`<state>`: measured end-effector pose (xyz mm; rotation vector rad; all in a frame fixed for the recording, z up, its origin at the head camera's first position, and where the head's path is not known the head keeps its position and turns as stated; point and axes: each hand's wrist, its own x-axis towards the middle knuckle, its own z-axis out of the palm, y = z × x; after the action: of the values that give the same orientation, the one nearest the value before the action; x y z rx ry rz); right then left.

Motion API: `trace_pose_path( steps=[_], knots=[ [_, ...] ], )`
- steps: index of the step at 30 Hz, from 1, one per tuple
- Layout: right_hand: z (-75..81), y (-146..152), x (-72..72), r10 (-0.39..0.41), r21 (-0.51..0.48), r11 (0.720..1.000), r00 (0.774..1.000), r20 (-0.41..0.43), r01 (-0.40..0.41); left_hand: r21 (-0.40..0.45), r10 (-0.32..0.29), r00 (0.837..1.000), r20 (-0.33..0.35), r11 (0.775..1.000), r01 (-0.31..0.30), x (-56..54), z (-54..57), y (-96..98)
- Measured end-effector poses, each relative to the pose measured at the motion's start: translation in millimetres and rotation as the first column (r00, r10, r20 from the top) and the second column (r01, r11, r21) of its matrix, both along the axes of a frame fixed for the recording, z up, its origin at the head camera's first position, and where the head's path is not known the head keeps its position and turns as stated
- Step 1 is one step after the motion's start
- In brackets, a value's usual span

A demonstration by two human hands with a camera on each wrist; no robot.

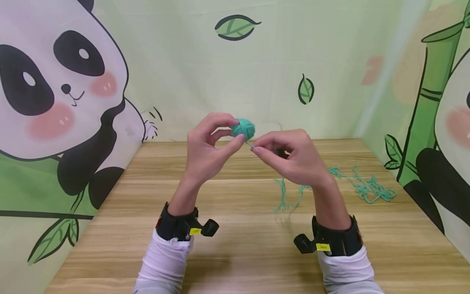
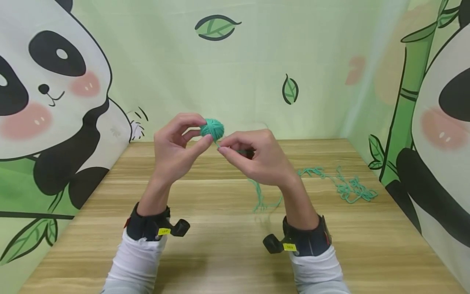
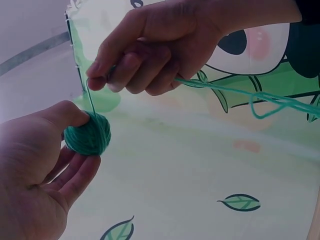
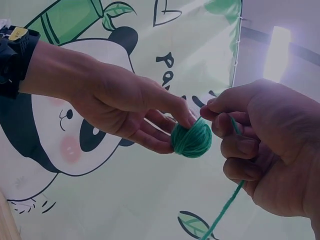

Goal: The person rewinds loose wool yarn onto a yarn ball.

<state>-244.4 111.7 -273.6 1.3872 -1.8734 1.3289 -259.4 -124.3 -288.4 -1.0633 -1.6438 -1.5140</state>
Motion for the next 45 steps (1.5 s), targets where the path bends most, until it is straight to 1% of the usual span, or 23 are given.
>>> trace_pose_path(
  steps=[10, 16, 20, 24, 31, 36, 42, 45],
  knots=[
    [2.9, 2, 4.2, 0.020, -0.047, 0.999, 0.998, -0.066, -0.023, -0.010, 0.010, 1.000, 0.016, 1.000, -0.010, -1.5, -1.3, -0.2],
    [4.2, 4, 5.5, 0.032, -0.080, 0.996, 0.996, -0.084, -0.039, -0.056, 0.001, 0.999, 0.032, 0.998, 0.001, -2.3, -2.3, -0.3],
    [4.8, 5, 5.1, 0.026, -0.106, 0.994, 0.997, -0.077, -0.034, -0.118, -0.026, 0.998, 0.058, 0.992, 0.033, -1.6, -3.8, -0.2],
    [4.1, 6, 3.1, 0.009, -0.138, 0.990, 0.998, -0.064, -0.018, -0.162, -0.064, 0.996, 0.065, 0.984, 0.074, -0.6, -4.1, -0.5],
    [3.5, 8, -1.9, -0.037, -0.150, 0.988, 0.998, -0.047, 0.030, -0.198, -0.125, 0.988, 0.088, 0.970, 0.140, -0.1, -4.5, -0.8],
    [2.3, 7, -5.5, -0.051, -0.145, 0.988, 0.998, -0.029, 0.046, -0.220, -0.169, 0.980, 0.102, 0.957, 0.188, 2.3, -3.7, -0.6],
    [-0.7, 7, -11.1, -0.068, -0.136, 0.988, 0.998, -0.016, 0.066, -0.230, -0.213, 0.973, 0.092, 0.946, 0.229, 3.4, -3.6, -0.1],
    [-1.7, 7, -13.5, -0.060, -0.125, 0.990, 0.998, 0.002, 0.060, -0.231, -0.233, 0.969, 0.087, 0.941, 0.247, 4.3, -2.9, 0.6]
  ],
)
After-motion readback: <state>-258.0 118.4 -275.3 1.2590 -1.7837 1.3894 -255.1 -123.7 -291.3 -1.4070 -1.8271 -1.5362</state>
